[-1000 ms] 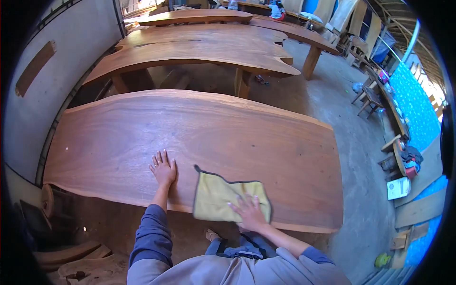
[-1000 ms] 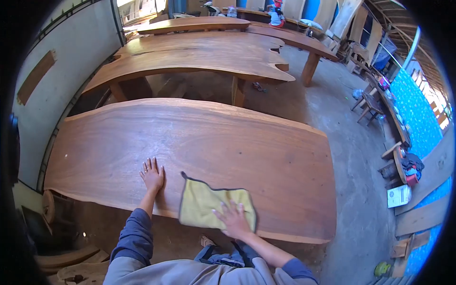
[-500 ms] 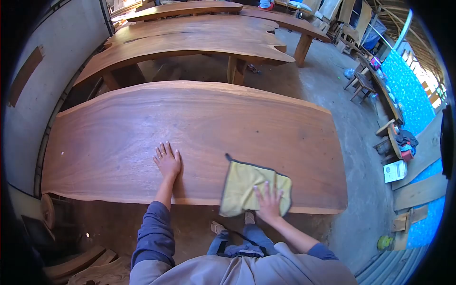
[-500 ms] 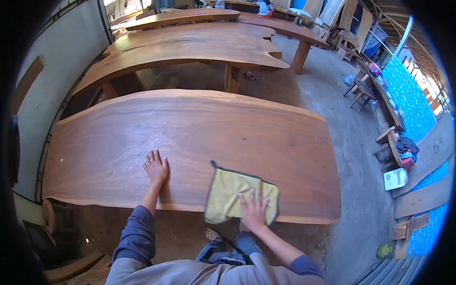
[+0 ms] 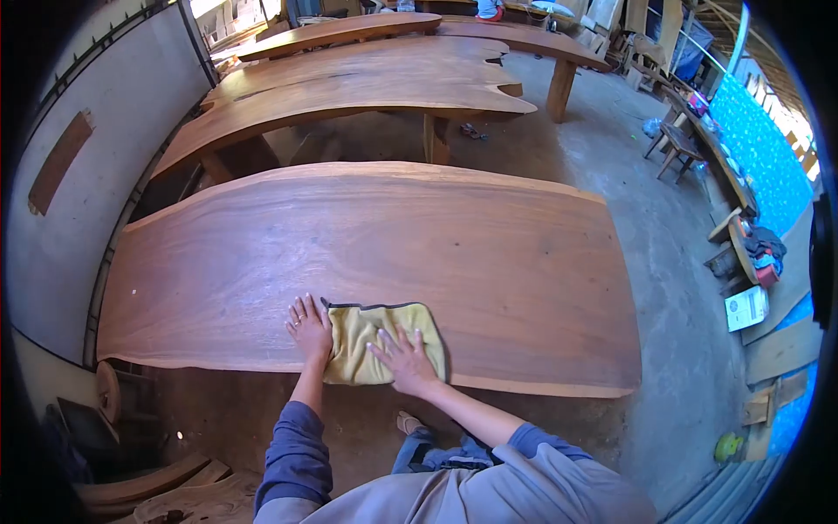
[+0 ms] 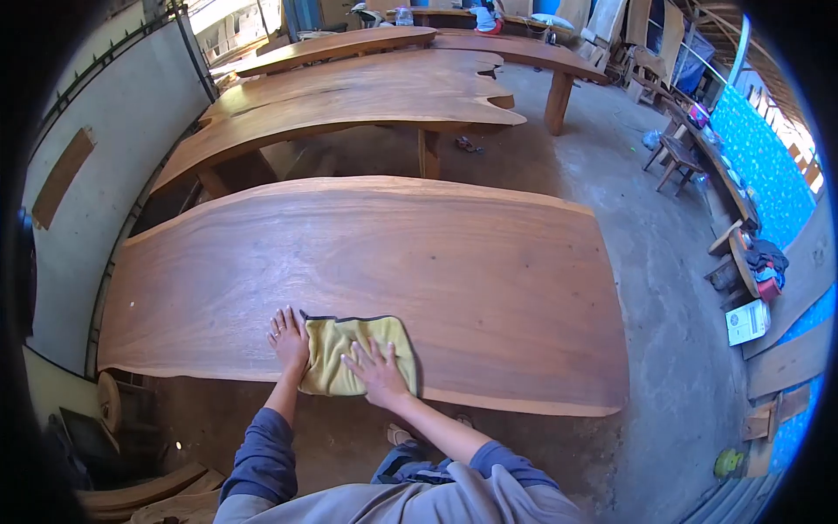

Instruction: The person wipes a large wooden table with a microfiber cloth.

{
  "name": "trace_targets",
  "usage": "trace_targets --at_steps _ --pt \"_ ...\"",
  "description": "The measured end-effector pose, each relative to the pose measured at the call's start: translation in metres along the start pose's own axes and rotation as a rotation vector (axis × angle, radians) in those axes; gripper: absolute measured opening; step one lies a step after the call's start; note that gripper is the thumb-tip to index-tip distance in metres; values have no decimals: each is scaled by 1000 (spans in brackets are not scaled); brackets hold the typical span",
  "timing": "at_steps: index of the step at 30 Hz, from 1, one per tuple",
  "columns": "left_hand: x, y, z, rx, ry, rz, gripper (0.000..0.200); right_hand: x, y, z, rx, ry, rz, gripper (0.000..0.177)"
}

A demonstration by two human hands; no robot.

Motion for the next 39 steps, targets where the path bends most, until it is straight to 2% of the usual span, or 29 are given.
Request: trace_targets --at_steps 3,6,7,10,12,17,24,29,34,37,39 --pt "-10 5 -2 -27 56 -29 54 22 21 26 -30 -104 -102 83" --pt "-42 11 -15 -31 96 -73 54 26 28 49 -53 -180 -79 93" --pt "-54 8 -24 -27 106 -77 54 27 33 55 -111 -194 -4 91" --pt "-72 2 -38 -42 177 -116 57 55 26 101 -59 -206 -85 81" --pt "-64 1 -40 -55 192 -111 59 90 35 140 -119 -333 -23 72" --pt "-25 0 -35 -40 198 -87 61 167 52 227 -15 -697 46 58" --pt "19 -7 -9 -83 129 -30 65 200 48 199 71 -967 94 66" --pt "55 -9 9 -103 14 30 68 195 46 133 29 -811 50 65" --pt "58 0 4 -143 -25 34 69 145 32 63 -110 -602 -1 67" --pt "59 0 -2 -164 -45 36 70 105 28 48 -173 -463 -21 69" --pt "55 -3 -7 -161 -57 48 70 87 19 60 -89 -356 -49 70"
Point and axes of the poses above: each hand's wrist, its own z-axis away from the middle knuckle, its own y-axis out of the back of the hand, x = y × z, the point moved 1 cm from there along -z, towards the middle knuckle, and after that the axes turned 7 degrees about x, right-handed, at the moved point
